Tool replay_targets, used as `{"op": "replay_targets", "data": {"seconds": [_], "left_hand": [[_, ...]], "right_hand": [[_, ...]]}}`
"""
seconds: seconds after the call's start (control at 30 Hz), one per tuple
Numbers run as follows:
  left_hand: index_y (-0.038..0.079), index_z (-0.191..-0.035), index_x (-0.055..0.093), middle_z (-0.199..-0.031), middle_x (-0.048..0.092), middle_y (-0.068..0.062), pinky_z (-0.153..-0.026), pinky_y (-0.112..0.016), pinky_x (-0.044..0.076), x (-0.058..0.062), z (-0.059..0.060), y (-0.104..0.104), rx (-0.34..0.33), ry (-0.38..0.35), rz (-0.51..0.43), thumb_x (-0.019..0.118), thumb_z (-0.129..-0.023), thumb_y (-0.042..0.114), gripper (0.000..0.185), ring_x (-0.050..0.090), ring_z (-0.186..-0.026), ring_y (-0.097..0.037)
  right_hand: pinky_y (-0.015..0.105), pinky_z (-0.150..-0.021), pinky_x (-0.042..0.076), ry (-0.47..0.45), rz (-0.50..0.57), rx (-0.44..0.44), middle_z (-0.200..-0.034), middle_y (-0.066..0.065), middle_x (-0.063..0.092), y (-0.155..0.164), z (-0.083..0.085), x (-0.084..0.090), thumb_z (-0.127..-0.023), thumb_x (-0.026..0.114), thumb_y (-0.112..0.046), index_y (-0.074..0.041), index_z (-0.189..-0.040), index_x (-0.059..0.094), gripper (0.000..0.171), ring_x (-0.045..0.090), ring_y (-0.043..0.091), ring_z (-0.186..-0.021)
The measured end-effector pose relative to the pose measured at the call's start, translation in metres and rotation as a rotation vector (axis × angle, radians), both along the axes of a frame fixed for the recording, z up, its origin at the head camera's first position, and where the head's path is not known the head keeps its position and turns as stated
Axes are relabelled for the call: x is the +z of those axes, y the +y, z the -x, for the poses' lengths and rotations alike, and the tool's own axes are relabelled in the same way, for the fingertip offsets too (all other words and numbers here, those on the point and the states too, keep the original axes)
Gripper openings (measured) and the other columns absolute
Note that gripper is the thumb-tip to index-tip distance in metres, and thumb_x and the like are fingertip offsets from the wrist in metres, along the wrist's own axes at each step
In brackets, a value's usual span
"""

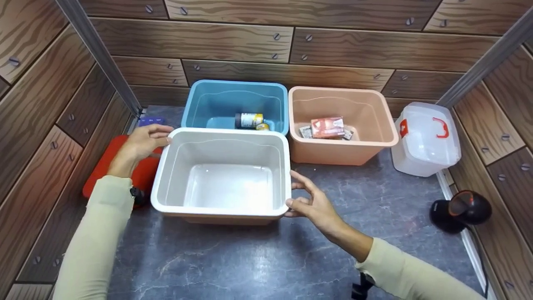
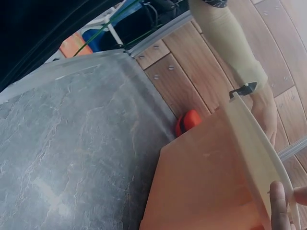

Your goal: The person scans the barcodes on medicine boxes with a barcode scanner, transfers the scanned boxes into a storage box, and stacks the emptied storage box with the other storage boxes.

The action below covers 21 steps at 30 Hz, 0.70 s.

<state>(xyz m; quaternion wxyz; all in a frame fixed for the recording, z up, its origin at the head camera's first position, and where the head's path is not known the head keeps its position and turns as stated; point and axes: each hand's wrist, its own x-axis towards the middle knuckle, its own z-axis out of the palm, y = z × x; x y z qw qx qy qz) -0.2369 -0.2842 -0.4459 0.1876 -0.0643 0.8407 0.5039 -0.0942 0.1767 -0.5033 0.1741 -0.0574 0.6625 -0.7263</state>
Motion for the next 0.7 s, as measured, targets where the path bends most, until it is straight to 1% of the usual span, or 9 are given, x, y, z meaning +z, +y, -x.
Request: {"op": "replay_targets", "data": {"seconds": [0.13, 0.2, 0.3, 0.4, 0.5, 0.57, 0.63, 0.7], "left_hand": [[0.004, -0.163, 0.048, -0.162, 0.055, -0.022, -0.095, -0.037, 0.066, -0.004, -0.001, -0.001, 0.010, -0.011, 0.001, 0.062, -0.111, 0.012, 0.055, 0.063, -0.138, -0.039], [0.004, -0.163, 0.047, -0.162, 0.055, -0.022, -0.093, -0.035, 0.066, -0.005, -0.002, -0.001, 0.010, -0.016, 0.012, 0.062, -0.111, 0.012, 0.055, 0.063, -0.138, -0.040], [0.003, -0.162, 0.048, -0.161, 0.056, -0.023, -0.091, -0.035, 0.066, -0.005, -0.002, 0.000, 0.003, -0.011, 0.033, 0.061, -0.111, 0.011, 0.054, 0.064, -0.137, -0.041], [-0.001, -0.161, 0.048, -0.159, 0.056, -0.026, -0.092, -0.038, 0.066, -0.002, -0.002, 0.002, -0.017, 0.008, 0.066, 0.060, -0.111, 0.009, 0.053, 0.064, -0.134, -0.043], [-0.001, -0.159, 0.050, -0.157, 0.057, -0.029, -0.098, -0.046, 0.065, 0.006, -0.002, 0.009, -0.040, 0.048, 0.145, 0.059, -0.111, 0.015, 0.051, 0.064, -0.132, -0.044], [-0.001, -0.156, 0.053, -0.154, 0.058, -0.030, -0.107, -0.052, 0.059, 0.014, -0.001, 0.017, -0.051, 0.111, 0.224, 0.058, -0.111, 0.019, 0.050, 0.062, -0.133, -0.045], [0.003, -0.155, 0.056, -0.154, 0.059, -0.027, -0.114, -0.058, 0.052, 0.024, 0.002, 0.028, -0.053, 0.178, 0.298, 0.056, -0.112, 0.025, 0.049, 0.060, -0.134, -0.044], [0.005, -0.154, 0.058, -0.154, 0.060, -0.025, -0.116, -0.060, 0.049, 0.034, 0.007, 0.041, -0.055, 0.254, 0.358, 0.055, -0.112, 0.027, 0.047, 0.059, -0.135, -0.043]], "right_hand": [[0.037, -0.085, 0.068, -0.003, 0.011, 0.007, -0.142, 0.021, 0.045, -0.002, 0.000, -0.003, -0.099, 0.071, 0.004, -0.007, -0.172, 0.027, 0.086, 0.075, 0.015, -0.089], [0.037, -0.084, 0.068, -0.010, 0.017, 0.007, -0.141, 0.022, 0.045, -0.003, 0.000, -0.004, -0.098, 0.071, 0.005, -0.006, -0.172, 0.027, 0.086, 0.076, 0.015, -0.089], [0.037, -0.084, 0.068, -0.015, 0.017, 0.006, -0.140, 0.023, 0.046, -0.004, 0.002, -0.004, -0.097, 0.073, 0.003, -0.006, -0.171, 0.028, 0.087, 0.076, 0.017, -0.091], [0.040, -0.085, 0.068, -0.021, -0.020, -0.006, -0.142, 0.024, 0.046, 0.000, 0.007, -0.003, -0.097, 0.074, 0.001, -0.006, -0.170, 0.031, 0.085, 0.077, 0.019, -0.092], [0.044, -0.085, 0.069, -0.005, -0.072, -0.063, -0.139, 0.024, 0.051, 0.014, 0.021, 0.002, -0.099, 0.074, -0.003, -0.005, -0.165, 0.038, 0.074, 0.076, 0.021, -0.088], [0.045, -0.084, 0.069, 0.020, -0.102, -0.134, -0.132, 0.022, 0.057, 0.030, 0.038, 0.008, -0.103, 0.071, -0.005, -0.003, -0.160, 0.044, 0.063, 0.075, 0.022, -0.084], [0.043, -0.083, 0.069, 0.073, -0.153, -0.199, -0.120, 0.017, 0.064, 0.050, 0.057, 0.020, -0.107, 0.067, -0.010, 0.001, -0.152, 0.048, 0.050, 0.075, 0.022, -0.080], [0.036, -0.081, 0.068, 0.165, -0.235, -0.260, -0.110, 0.009, 0.071, 0.071, 0.077, 0.035, -0.110, 0.063, -0.013, 0.002, -0.148, 0.051, 0.043, 0.075, 0.017, -0.078]]}}
